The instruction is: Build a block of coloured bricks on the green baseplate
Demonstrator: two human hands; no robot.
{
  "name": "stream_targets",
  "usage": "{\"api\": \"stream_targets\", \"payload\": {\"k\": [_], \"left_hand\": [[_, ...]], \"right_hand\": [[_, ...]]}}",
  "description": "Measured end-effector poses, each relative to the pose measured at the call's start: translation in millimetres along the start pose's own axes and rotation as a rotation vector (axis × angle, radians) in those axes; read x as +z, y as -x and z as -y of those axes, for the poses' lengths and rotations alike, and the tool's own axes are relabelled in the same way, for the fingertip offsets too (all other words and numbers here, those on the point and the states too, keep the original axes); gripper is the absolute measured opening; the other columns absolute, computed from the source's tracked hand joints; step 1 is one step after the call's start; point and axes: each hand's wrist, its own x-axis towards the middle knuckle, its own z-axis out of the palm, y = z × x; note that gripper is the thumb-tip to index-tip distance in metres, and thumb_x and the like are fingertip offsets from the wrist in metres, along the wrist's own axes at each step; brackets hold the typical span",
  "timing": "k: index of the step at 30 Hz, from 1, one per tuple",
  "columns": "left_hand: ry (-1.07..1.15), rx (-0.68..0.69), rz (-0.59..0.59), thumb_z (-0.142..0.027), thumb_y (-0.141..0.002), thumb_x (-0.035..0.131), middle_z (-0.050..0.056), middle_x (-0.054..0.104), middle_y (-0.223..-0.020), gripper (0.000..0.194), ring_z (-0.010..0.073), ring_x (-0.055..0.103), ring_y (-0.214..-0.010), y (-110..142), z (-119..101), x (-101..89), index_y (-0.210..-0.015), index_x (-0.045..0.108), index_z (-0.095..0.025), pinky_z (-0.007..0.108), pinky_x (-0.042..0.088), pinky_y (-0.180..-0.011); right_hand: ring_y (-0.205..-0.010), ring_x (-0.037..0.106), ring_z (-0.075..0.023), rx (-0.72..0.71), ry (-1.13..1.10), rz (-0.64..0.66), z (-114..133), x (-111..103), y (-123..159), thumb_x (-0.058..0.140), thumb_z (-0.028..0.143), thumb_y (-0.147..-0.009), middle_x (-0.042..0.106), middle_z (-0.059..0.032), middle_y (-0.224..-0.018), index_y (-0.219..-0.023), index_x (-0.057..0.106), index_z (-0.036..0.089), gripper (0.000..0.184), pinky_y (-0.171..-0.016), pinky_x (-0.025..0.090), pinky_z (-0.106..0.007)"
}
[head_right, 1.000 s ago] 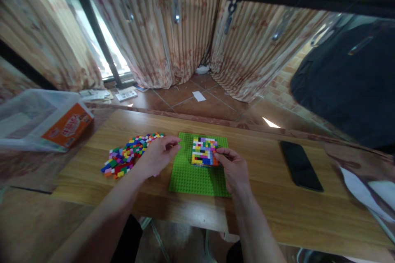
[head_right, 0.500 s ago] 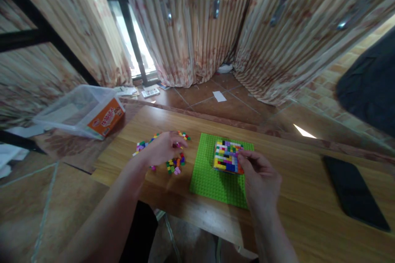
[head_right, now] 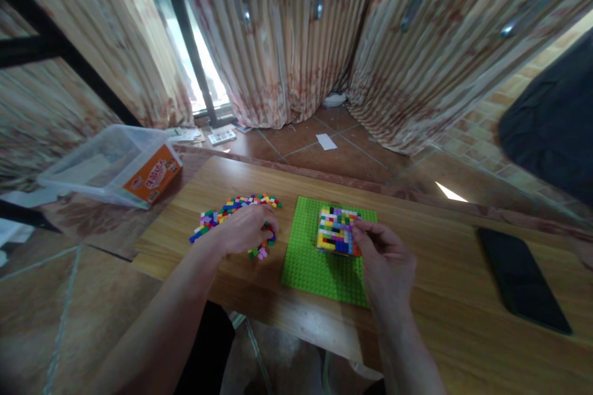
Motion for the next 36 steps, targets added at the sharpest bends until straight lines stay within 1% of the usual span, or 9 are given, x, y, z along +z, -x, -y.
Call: {"api": "stream_targets", "payload": {"k": [4, 7, 9, 13, 18, 22, 28, 32, 36], "left_hand": [[0.074, 0.075, -0.068, -0.010, -0.080, 0.055, 0.002, 0.070, -0.076, 0.021, 0.0159, 0.064, -0.074, -2, -5, -2.7, -0.075, 0.073, -0.019, 0.025, 0.046, -0.069], [0.174, 0.131, -0.165, -0.011, -0.086, 0.053, 0.001, 0.070, -0.080, 0.021, 0.0134, 0.063, -0.075, -8, -21, 0.9, -0.082, 0.072, -0.019, 0.024, 0.047, -0.071], [0.248, 0.180, -0.246, -0.013, -0.089, 0.053, 0.001, 0.071, -0.086, 0.021, 0.0130, 0.064, -0.079, -14, -36, 9.0, -0.089, 0.072, -0.020, 0.024, 0.048, -0.074], [0.332, 0.262, -0.371, -0.017, -0.092, 0.053, 0.003, 0.071, -0.094, 0.020, 0.0143, 0.065, -0.088, -31, -64, 33.5, -0.093, 0.073, -0.021, 0.027, 0.051, -0.081], [0.149, 0.326, -0.469, -0.024, -0.091, 0.058, 0.003, 0.070, -0.103, 0.017, 0.0187, 0.062, -0.098, -49, -82, 56.6, -0.094, 0.074, -0.023, 0.035, 0.046, -0.090], [0.069, 0.310, -0.510, -0.024, -0.090, 0.059, 0.002, 0.069, -0.105, 0.015, 0.0204, 0.059, -0.099, -57, -90, 63.5, -0.094, 0.074, -0.025, 0.039, 0.042, -0.091], [0.091, 0.273, -0.517, -0.022, -0.087, 0.063, 0.000, 0.069, -0.103, 0.011, 0.0197, 0.057, -0.098, -65, -96, 66.8, -0.089, 0.073, -0.025, 0.038, 0.040, -0.091], [0.091, 0.213, -0.540, -0.022, -0.082, 0.069, 0.002, 0.069, -0.103, 0.009, 0.0212, 0.057, -0.100, -65, -96, 67.7, -0.091, 0.069, -0.022, 0.039, 0.040, -0.092], [0.102, 0.174, -0.566, -0.025, -0.080, 0.072, 0.003, 0.068, -0.099, 0.009, 0.0214, 0.057, -0.098, -63, -96, 67.7, -0.083, 0.065, -0.020, 0.039, 0.041, -0.091]], "right_hand": [[-0.063, 0.062, -0.0126, -0.011, 0.004, -0.074, 0, -2, -5, 0.078, 0.026, -0.063, 0.070, -0.0007, -0.070, -0.074, 0.074, 0.018, 0.014, -0.062, 0.053, -0.026], [-0.059, 0.057, -0.0096, -0.012, -0.068, -0.129, -4, -4, -12, 0.077, 0.023, -0.061, 0.068, 0.0008, -0.068, -0.072, 0.072, 0.018, 0.013, -0.057, 0.048, -0.023], [-0.057, 0.054, -0.0083, 0.002, -0.135, -0.136, -8, -6, -16, 0.077, 0.023, -0.060, 0.066, 0.0018, -0.066, -0.071, 0.071, 0.017, 0.014, -0.054, 0.045, -0.022], [-0.053, 0.051, -0.0080, 0.039, -0.190, -0.136, -10, -6, -19, 0.077, 0.024, -0.059, 0.064, 0.0027, -0.063, -0.071, 0.070, 0.017, 0.016, -0.051, 0.041, -0.022], [-0.053, 0.050, -0.0079, 0.085, -0.217, -0.093, -7, -6, -18, 0.077, 0.024, -0.056, 0.063, 0.0024, -0.063, -0.070, 0.070, 0.017, 0.018, -0.051, 0.042, -0.022], [-0.053, 0.050, -0.0080, 0.081, -0.213, -0.069, -5, -8, -16, 0.077, 0.026, -0.056, 0.062, 0.0027, -0.060, -0.069, 0.069, 0.017, 0.018, -0.052, 0.042, -0.022], [-0.057, 0.054, -0.0117, 0.103, -0.119, -0.021, -9, -12, -17, 0.074, 0.034, -0.059, 0.064, 0.0008, -0.062, -0.071, 0.068, 0.018, 0.021, -0.056, 0.046, -0.027], [-0.063, 0.060, -0.0147, 0.143, -0.078, 0.022, -13, -13, -18, 0.075, 0.036, -0.058, 0.069, -0.0014, -0.068, -0.075, 0.071, 0.018, 0.025, -0.064, 0.050, -0.030], [-0.069, 0.065, -0.0181, 0.116, 0.055, 0.092, -15, -13, -19, 0.074, 0.039, -0.061, 0.074, -0.0049, -0.077, -0.080, 0.073, 0.017, 0.028, -0.071, 0.053, -0.035]]}}
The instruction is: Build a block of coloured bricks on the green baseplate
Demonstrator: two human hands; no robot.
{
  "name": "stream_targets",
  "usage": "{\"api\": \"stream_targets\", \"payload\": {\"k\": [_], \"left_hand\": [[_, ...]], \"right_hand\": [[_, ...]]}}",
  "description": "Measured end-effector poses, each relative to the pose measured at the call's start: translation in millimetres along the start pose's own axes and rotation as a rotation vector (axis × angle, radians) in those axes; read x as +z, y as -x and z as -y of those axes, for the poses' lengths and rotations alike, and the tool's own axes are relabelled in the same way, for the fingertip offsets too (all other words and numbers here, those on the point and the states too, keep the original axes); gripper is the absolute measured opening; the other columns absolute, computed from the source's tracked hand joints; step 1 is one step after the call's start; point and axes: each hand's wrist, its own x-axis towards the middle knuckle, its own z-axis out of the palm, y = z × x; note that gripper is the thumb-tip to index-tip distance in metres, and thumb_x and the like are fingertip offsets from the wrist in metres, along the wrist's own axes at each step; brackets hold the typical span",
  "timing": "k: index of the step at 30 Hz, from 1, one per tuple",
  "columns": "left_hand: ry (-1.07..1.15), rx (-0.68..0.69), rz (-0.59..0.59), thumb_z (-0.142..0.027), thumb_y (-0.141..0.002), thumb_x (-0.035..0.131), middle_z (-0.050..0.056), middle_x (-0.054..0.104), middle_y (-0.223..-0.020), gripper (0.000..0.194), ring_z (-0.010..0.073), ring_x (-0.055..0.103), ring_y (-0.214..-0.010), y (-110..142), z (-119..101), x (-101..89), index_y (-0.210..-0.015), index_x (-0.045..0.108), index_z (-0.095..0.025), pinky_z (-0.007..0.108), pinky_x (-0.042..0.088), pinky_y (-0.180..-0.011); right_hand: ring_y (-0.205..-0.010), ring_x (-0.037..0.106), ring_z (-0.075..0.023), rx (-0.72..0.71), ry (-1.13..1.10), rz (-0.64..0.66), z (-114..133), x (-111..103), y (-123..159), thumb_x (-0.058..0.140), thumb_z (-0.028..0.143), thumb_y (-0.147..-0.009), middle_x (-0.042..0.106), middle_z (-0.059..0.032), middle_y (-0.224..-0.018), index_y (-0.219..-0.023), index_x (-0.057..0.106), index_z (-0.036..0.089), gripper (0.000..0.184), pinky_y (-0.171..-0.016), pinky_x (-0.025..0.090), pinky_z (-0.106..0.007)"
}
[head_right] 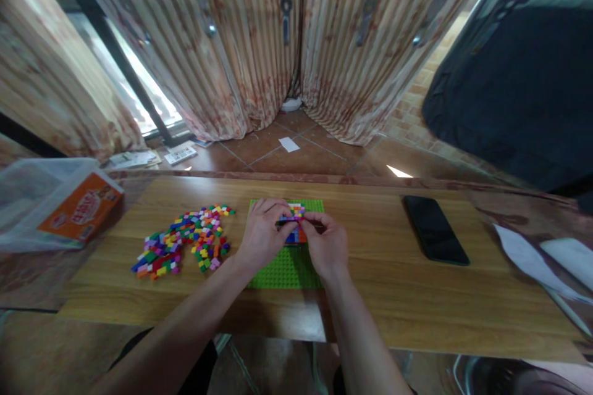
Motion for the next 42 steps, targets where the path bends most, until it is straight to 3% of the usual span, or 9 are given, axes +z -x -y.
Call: {"api": "stream_targets", "payload": {"k": [5, 16, 21, 28, 42], "left_hand": [[0.012, 0.021, 0.005, -0.026, -0.081, 0.071, 0.003, 0.067, -0.101, 0.010, 0.0206, 0.057, -0.098, 0, 3, 0.4, -0.075, 0.065, -0.021, 0.039, 0.041, -0.091], [0.007, 0.053, 0.038, -0.016, -0.087, 0.056, 0.006, 0.066, -0.115, 0.012, 0.0230, 0.055, -0.108, 6, -3, 2.1, -0.078, 0.064, -0.018, 0.041, 0.042, -0.097], [0.014, 0.047, 0.079, -0.015, -0.088, 0.052, 0.007, 0.065, -0.117, 0.014, 0.0237, 0.053, -0.109, 6, -4, 1.6, -0.081, 0.063, -0.018, 0.042, 0.043, -0.097], [-0.038, 0.034, 0.125, -0.016, -0.091, 0.048, 0.007, 0.064, -0.119, 0.015, 0.0245, 0.053, -0.108, 4, -7, -0.8, -0.087, 0.062, -0.018, 0.042, 0.043, -0.095], [0.023, -0.005, 0.077, -0.017, -0.089, 0.052, 0.007, 0.064, -0.111, 0.006, 0.0240, 0.054, -0.104, 4, -7, 4.4, -0.090, 0.057, -0.019, 0.042, 0.042, -0.093]], "right_hand": [[-0.069, 0.067, -0.0193, -0.037, 0.105, 0.008, 0, 0, -3, 0.072, 0.041, -0.064, 0.075, -0.0060, -0.079, -0.080, 0.072, 0.017, 0.029, -0.070, 0.053, -0.035], [-0.063, 0.063, -0.0174, -0.135, 0.325, -0.005, 6, 1, -1, 0.066, 0.038, -0.071, 0.075, -0.0045, -0.080, -0.084, 0.073, 0.019, 0.024, -0.063, 0.049, -0.030], [-0.059, 0.061, -0.0169, -0.145, 0.342, -0.026, 7, 2, -1, 0.064, 0.037, -0.071, 0.074, -0.0051, -0.075, -0.082, 0.074, 0.018, 0.024, -0.059, 0.047, -0.029], [-0.067, 0.063, -0.0183, -0.175, 0.377, -0.042, 7, 5, 3, 0.060, 0.035, -0.072, 0.073, -0.0055, -0.082, -0.077, 0.073, 0.019, 0.022, -0.068, 0.048, -0.031], [-0.064, 0.062, -0.0184, -0.190, 0.384, -0.052, 4, 5, 3, 0.061, 0.040, -0.075, 0.073, -0.0060, -0.078, -0.080, 0.072, 0.019, 0.024, -0.066, 0.047, -0.031]]}}
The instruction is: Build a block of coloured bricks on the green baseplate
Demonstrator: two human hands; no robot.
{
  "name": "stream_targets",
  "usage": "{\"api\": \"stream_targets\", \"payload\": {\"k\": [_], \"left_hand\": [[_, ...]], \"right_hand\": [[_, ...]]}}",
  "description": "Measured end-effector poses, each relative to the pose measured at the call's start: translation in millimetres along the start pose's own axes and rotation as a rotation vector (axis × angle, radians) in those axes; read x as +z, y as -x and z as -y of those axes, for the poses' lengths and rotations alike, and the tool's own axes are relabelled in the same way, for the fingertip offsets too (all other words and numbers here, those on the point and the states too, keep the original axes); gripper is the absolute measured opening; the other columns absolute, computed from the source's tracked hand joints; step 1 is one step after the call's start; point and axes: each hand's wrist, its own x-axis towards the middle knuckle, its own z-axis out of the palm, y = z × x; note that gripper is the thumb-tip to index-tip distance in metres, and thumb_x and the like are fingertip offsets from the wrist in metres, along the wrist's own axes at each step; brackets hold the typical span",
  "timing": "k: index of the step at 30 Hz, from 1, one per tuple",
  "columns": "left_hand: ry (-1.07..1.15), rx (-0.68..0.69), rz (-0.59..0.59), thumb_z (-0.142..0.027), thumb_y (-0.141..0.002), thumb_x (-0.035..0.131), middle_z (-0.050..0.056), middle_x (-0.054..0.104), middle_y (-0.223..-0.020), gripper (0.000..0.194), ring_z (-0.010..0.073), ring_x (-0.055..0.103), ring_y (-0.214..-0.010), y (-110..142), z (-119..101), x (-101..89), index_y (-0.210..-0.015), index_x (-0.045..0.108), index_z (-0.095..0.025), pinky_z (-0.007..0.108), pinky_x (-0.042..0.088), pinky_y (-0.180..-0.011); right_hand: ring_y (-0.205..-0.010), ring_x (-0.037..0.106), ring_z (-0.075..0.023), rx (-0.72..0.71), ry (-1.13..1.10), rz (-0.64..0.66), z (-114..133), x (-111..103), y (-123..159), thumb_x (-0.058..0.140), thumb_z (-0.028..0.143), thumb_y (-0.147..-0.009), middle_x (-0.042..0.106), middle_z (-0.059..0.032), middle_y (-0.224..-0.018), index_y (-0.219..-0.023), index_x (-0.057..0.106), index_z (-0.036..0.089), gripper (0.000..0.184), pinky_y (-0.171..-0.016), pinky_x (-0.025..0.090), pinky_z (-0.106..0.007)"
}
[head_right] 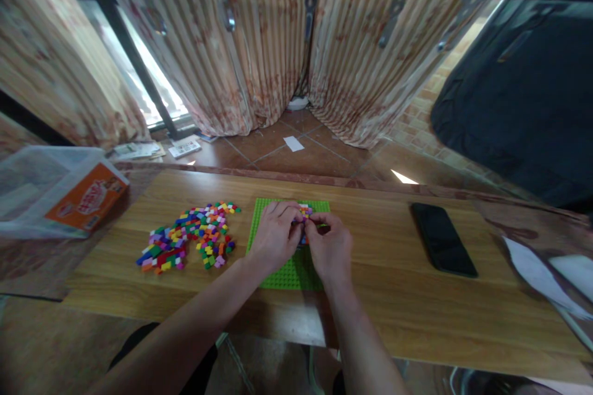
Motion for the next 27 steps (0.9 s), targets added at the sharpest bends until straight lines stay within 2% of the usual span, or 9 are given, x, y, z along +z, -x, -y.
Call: {"api": "stream_targets", "payload": {"k": [9, 12, 17, 19, 23, 25, 27], "left_hand": [[0.043, -0.042, -0.032, -0.014, -0.085, 0.057, 0.005, 0.066, -0.105, 0.006, 0.0229, 0.056, -0.101, -1, 0, 0.7, -0.088, 0.059, -0.019, 0.041, 0.044, -0.093], [0.113, -0.017, -0.039, -0.015, -0.085, 0.058, 0.006, 0.066, -0.111, 0.007, 0.0224, 0.057, -0.106, 1, 3, -1.9, -0.090, 0.061, -0.019, 0.041, 0.045, -0.097], [0.235, -0.067, -0.074, -0.007, -0.086, 0.050, 0.007, 0.064, -0.122, 0.020, 0.0189, 0.058, -0.116, 0, 11, -17.1, -0.094, 0.061, -0.020, 0.038, 0.047, -0.103], [0.209, -0.097, -0.106, -0.004, -0.085, 0.047, 0.006, 0.065, -0.122, 0.025, 0.0187, 0.059, -0.116, -3, 18, -24.6, -0.096, 0.062, -0.021, 0.039, 0.047, -0.104], [0.067, -0.188, -0.163, 0.000, -0.080, 0.045, 0.009, 0.067, -0.115, 0.034, 0.0207, 0.062, -0.110, -10, 42, -39.7, -0.103, 0.063, -0.018, 0.039, 0.049, -0.101], [-0.068, -0.285, -0.113, 0.001, -0.078, 0.045, 0.011, 0.069, -0.109, 0.038, 0.0230, 0.064, -0.104, -10, 57, -49.6, -0.105, 0.066, -0.015, 0.040, 0.050, -0.097], [-0.199, -0.361, -0.014, 0.001, -0.074, 0.047, 0.013, 0.071, -0.107, 0.040, 0.0255, 0.065, -0.102, -8, 71, -61.2, -0.104, 0.069, -0.014, 0.041, 0.050, -0.096]], "right_hand": [[-0.066, 0.062, -0.0185, 0.008, -0.014, 0.014, 0, 1, 0, 0.061, 0.039, -0.074, 0.072, -0.0041, -0.077, -0.078, 0.072, 0.019, 0.023, -0.068, 0.047, -0.032], [-0.069, 0.064, -0.0191, 0.014, -0.073, 0.029, -5, -1, 0, 0.061, 0.041, -0.077, 0.073, -0.0047, -0.079, -0.079, 0.072, 0.018, 0.025, -0.070, 0.049, -0.032], [-0.076, 0.066, -0.0206, 0.003, -0.133, -0.050, -10, -6, -6, 0.058, 0.045, -0.082, 0.074, -0.0094, -0.088, -0.093, 0.072, 0.015, 0.035, -0.073, 0.052, -0.034], [-0.083, 0.067, -0.0217, -0.025, -0.128, -0.028, -11, -6, -7, 0.055, 0.048, -0.084, 0.073, -0.0123, -0.099, -0.106, 0.071, 0.015, 0.042, -0.076, 0.053, -0.036], [-0.103, 0.064, -0.0257, -0.117, -0.034, 0.109, -14, 0, -9, 0.051, 0.051, -0.089, 0.067, -0.0143, -0.121, -0.124, 0.064, 0.019, 0.049, -0.090, 0.050, -0.044], [-0.113, 0.060, -0.0274, -0.176, 0.035, 0.164, -16, 3, -10, 0.050, 0.049, -0.089, 0.064, -0.0136, -0.127, -0.126, 0.062, 0.021, 0.048, -0.098, 0.045, -0.048], [-0.117, 0.058, -0.0282, -0.228, 0.085, 0.210, -17, 6, -10, 0.048, 0.048, -0.090, 0.062, -0.0141, -0.129, -0.126, 0.061, 0.020, 0.048, -0.102, 0.042, -0.050]]}}
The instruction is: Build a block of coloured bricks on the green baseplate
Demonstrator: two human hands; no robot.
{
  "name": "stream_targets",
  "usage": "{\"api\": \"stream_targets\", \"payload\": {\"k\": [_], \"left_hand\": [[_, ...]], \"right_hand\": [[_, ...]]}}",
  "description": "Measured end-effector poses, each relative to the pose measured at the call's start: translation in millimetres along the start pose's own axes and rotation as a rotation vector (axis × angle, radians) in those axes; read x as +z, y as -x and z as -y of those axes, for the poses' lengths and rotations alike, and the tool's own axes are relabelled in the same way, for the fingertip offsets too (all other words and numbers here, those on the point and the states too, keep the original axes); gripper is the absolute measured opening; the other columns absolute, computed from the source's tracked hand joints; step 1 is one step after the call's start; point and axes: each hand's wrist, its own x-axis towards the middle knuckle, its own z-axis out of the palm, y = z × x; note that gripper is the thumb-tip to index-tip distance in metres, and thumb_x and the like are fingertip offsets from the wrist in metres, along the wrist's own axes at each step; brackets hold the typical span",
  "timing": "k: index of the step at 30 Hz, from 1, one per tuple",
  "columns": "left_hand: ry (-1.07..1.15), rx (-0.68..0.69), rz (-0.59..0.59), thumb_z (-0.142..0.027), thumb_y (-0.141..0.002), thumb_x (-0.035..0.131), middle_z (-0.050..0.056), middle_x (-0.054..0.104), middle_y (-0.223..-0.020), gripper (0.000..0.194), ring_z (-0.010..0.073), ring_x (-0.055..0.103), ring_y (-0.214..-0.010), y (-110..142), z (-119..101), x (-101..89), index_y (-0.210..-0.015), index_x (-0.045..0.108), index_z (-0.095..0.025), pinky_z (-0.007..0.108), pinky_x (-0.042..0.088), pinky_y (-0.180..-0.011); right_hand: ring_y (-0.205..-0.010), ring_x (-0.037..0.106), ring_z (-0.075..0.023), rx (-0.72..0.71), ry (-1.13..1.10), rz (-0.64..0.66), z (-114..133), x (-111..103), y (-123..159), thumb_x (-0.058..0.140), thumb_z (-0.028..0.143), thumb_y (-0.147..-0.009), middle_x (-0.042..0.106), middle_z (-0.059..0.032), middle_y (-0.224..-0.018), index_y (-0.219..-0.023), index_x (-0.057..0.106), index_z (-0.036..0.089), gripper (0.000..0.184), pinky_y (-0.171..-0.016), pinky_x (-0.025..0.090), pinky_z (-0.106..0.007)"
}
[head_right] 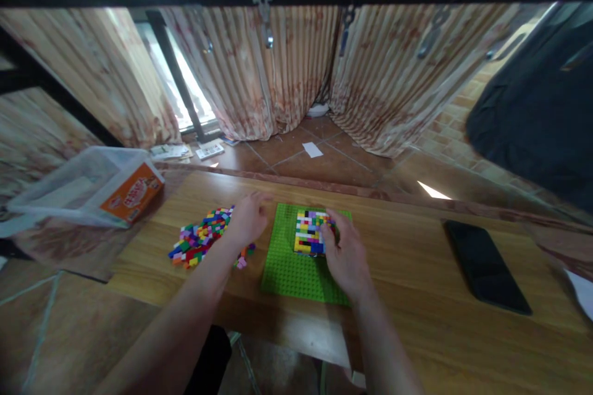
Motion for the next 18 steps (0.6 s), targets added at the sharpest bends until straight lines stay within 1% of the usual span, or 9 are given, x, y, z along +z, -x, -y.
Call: {"api": "stream_targets", "payload": {"k": [3, 6, 9, 12, 16, 18], "left_hand": [[-0.128, -0.018, 0.078, 0.000, -0.071, 0.052, 0.010, 0.074, -0.102, 0.039, 0.0251, 0.066, -0.099, -1, 19, -13.1, -0.099, 0.073, -0.017, 0.039, 0.049, -0.095], [-0.184, -0.008, 0.125, -0.004, -0.072, 0.055, 0.008, 0.075, -0.099, 0.035, 0.0235, 0.066, -0.097, 1, 29, -20.2, -0.096, 0.075, -0.019, 0.036, 0.049, -0.094], [-0.213, 0.011, 0.163, -0.011, -0.075, 0.058, 0.007, 0.075, -0.098, 0.028, 0.0235, 0.065, -0.097, 3, 30, -19.4, -0.093, 0.077, -0.021, 0.036, 0.048, -0.095], [-0.242, 0.023, 0.164, -0.016, -0.077, 0.060, 0.008, 0.073, -0.097, 0.021, 0.0239, 0.063, -0.098, 4, 27, -15.1, -0.090, 0.077, -0.021, 0.038, 0.047, -0.095], [-0.250, 0.044, 0.144, -0.015, -0.079, 0.060, 0.009, 0.072, -0.094, 0.017, 0.0244, 0.062, -0.098, 3, 23, -12.6, -0.081, 0.076, -0.019, 0.040, 0.047, -0.094], [-0.195, 0.051, 0.114, -0.015, -0.081, 0.058, 0.009, 0.071, -0.093, 0.016, 0.0231, 0.063, -0.094, 2, 20, -13.3, -0.082, 0.074, -0.018, 0.038, 0.048, -0.091]], "right_hand": [[-0.114, 0.058, -0.0283, -0.028, 0.048, 0.022, 1, 1, 1, 0.048, 0.048, -0.089, 0.062, -0.0152, -0.127, -0.126, 0.060, 0.018, 0.049, -0.101, 0.043, -0.049], [-0.111, 0.059, -0.0277, -0.029, 0.079, 0.027, 2, 0, 3, 0.048, 0.048, -0.089, 0.063, -0.0143, -0.123, -0.125, 0.060, 0.018, 0.048, -0.098, 0.045, -0.048], [-0.110, 0.060, -0.0273, -0.042, 0.094, 0.040, 3, -1, 7, 0.048, 0.047, -0.090, 0.063, -0.0136, -0.123, -0.124, 0.060, 0.019, 0.046, -0.098, 0.046, -0.047], [-0.110, 0.060, -0.0271, -0.046, 0.101, 0.037, 3, -2, 8, 0.049, 0.047, -0.089, 0.063, -0.0132, -0.123, -0.124, 0.060, 0.020, 0.045, -0.098, 0.045, -0.046], [-0.110, 0.061, -0.0270, -0.020, 0.090, 0.037, 3, -3, 7, 0.051, 0.048, -0.088, 0.064, -0.0133, -0.122, -0.123, 0.061, 0.019, 0.046, -0.097, 0.046, -0.046], [-0.109, 0.061, -0.0268, -0.007, 0.074, 0.030, 5, -3, 6, 0.053, 0.048, -0.087, 0.065, -0.0129, -0.120, -0.121, 0.063, 0.019, 0.046, -0.097, 0.047, -0.046]]}}
